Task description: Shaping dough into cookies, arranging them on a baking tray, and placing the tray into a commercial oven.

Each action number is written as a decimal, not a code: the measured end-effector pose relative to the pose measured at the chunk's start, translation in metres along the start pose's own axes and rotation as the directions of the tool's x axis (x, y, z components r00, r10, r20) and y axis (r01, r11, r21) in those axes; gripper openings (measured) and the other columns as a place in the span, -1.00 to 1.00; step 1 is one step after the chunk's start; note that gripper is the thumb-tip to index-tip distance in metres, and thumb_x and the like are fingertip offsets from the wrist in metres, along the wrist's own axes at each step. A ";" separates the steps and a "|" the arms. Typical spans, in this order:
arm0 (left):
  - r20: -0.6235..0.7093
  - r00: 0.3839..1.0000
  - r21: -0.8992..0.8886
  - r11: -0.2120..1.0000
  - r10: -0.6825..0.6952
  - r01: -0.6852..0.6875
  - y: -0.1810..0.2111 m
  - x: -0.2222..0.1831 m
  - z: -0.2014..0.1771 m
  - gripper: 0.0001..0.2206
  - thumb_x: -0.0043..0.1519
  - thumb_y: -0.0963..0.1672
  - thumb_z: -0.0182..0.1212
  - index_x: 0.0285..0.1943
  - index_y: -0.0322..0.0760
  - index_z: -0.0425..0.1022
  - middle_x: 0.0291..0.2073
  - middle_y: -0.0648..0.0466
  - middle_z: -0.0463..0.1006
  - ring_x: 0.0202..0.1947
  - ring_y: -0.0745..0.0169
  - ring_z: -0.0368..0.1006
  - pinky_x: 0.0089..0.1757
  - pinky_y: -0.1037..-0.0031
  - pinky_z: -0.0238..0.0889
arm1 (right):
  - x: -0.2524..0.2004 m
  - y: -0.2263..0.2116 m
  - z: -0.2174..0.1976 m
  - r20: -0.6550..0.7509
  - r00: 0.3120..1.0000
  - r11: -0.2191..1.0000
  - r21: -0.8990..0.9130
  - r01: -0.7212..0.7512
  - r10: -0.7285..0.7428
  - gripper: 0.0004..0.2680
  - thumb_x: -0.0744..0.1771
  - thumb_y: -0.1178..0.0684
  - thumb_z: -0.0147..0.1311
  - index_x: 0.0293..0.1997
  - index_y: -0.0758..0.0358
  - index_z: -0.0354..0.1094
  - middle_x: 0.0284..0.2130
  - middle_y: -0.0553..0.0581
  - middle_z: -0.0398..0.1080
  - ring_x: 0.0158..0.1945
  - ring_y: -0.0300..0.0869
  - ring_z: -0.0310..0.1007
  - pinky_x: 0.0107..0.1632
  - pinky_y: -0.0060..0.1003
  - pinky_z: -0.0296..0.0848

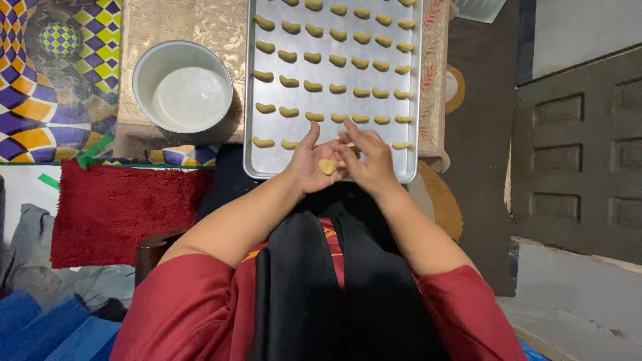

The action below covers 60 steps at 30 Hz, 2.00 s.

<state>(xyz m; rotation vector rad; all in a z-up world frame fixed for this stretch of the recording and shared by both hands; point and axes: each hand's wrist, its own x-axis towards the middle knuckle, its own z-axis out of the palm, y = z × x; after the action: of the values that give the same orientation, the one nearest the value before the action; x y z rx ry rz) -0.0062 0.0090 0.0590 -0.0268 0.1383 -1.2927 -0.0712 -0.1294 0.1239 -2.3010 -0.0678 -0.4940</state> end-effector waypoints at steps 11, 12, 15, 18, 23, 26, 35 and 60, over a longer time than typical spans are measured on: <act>-0.378 0.922 0.188 0.982 0.086 -0.015 -0.022 0.000 0.013 -0.02 0.03 0.45 -0.17 0.26 -0.29 0.50 0.19 -0.23 0.49 0.21 -0.30 0.41 0.23 -0.07 0.24 | 0.004 -0.029 0.034 0.215 0.899 0.903 -0.296 -0.312 0.381 -0.16 0.21 0.34 0.08 0.53 0.44 -0.70 0.48 0.62 -0.45 0.48 0.58 -0.59 0.33 0.64 -0.45; -0.381 0.921 0.180 0.984 0.079 -0.010 -0.026 -0.003 0.015 -0.02 0.03 0.45 -0.17 0.26 -0.29 0.50 0.19 -0.23 0.49 0.21 -0.30 0.41 0.23 -0.07 0.24 | 0.002 -0.049 0.034 0.217 0.895 0.899 -0.299 -0.319 0.389 -0.16 0.21 0.34 0.08 0.53 0.44 -0.70 0.48 0.62 -0.45 0.48 0.58 -0.59 0.33 0.64 -0.45; -0.367 0.928 0.177 0.984 0.061 0.005 -0.018 -0.002 0.027 0.03 -0.03 0.47 -0.22 0.29 -0.25 0.47 0.22 -0.19 0.48 0.24 -0.27 0.39 0.25 -0.06 0.21 | 0.001 -0.067 0.042 0.195 0.938 0.943 -0.230 -0.239 0.285 -0.31 0.37 0.21 -0.03 0.53 0.45 -0.67 0.46 0.62 -0.36 0.52 0.50 -0.56 0.38 0.53 -0.44; -0.370 0.929 0.159 0.987 0.024 0.038 -0.015 -0.011 0.034 0.09 -0.12 0.50 -0.30 0.34 -0.18 0.42 0.26 -0.13 0.45 0.27 -0.24 0.36 0.28 -0.04 0.16 | -0.026 -0.028 0.056 0.329 0.932 0.962 -0.167 0.215 -0.151 0.04 0.20 -0.76 -0.30 0.53 0.52 -0.56 0.51 0.49 -0.55 0.53 0.45 -0.67 0.47 0.28 -0.47; -0.326 0.938 0.230 0.972 0.117 -0.041 -0.024 0.007 0.020 0.02 -0.09 0.50 -0.27 0.30 -0.10 0.41 0.34 -0.14 0.36 0.36 -0.24 0.25 0.34 -0.08 0.02 | 0.000 -0.004 0.033 0.150 0.896 0.884 -0.298 -0.361 0.417 -0.27 0.29 0.16 -0.13 0.59 0.24 -0.68 0.53 0.35 -0.70 0.50 0.48 -0.80 0.30 0.65 -0.57; -0.075 0.953 0.482 0.847 0.294 -0.224 -0.010 0.027 0.000 -0.12 0.11 0.44 -0.46 0.62 0.37 -0.40 0.62 0.18 -0.47 0.58 -0.29 -0.41 0.31 -0.35 -0.32 | 0.005 -0.004 0.033 0.137 0.897 0.884 -0.285 -0.371 0.421 -0.27 0.32 0.14 -0.07 0.57 0.27 -0.71 0.52 0.38 -0.70 0.49 0.50 -0.79 0.28 0.68 -0.56; -0.015 0.955 0.587 0.777 0.295 -0.230 -0.018 -0.010 0.084 -0.04 0.03 0.46 -0.65 0.62 0.30 -0.10 0.60 0.04 -0.15 0.57 -0.06 -0.25 0.41 0.08 -0.23 | -0.027 -0.019 0.058 0.159 0.953 0.947 -0.237 -0.217 0.258 -0.20 0.31 -0.27 -0.18 0.52 0.34 -0.83 0.48 0.52 -0.71 0.44 0.59 -0.83 0.21 0.73 -0.61; 0.093 0.922 0.305 0.870 0.376 -0.386 -0.019 -0.002 0.056 -0.15 0.25 0.38 -0.58 0.58 0.03 0.03 0.57 0.18 -0.07 0.58 0.05 -0.26 0.46 0.10 -0.38 | 0.003 -0.014 0.042 0.152 0.927 0.927 -0.209 -0.310 0.344 -0.02 0.21 -0.68 -0.46 0.48 0.45 -0.86 0.40 0.50 -0.22 0.46 0.56 -0.76 0.25 0.68 -0.59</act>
<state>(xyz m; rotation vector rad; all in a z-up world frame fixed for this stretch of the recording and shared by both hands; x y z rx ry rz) -0.0187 0.0025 0.1166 0.2479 -0.0922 -0.9031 -0.0570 -0.0902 0.1080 -2.4656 0.2808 -0.1139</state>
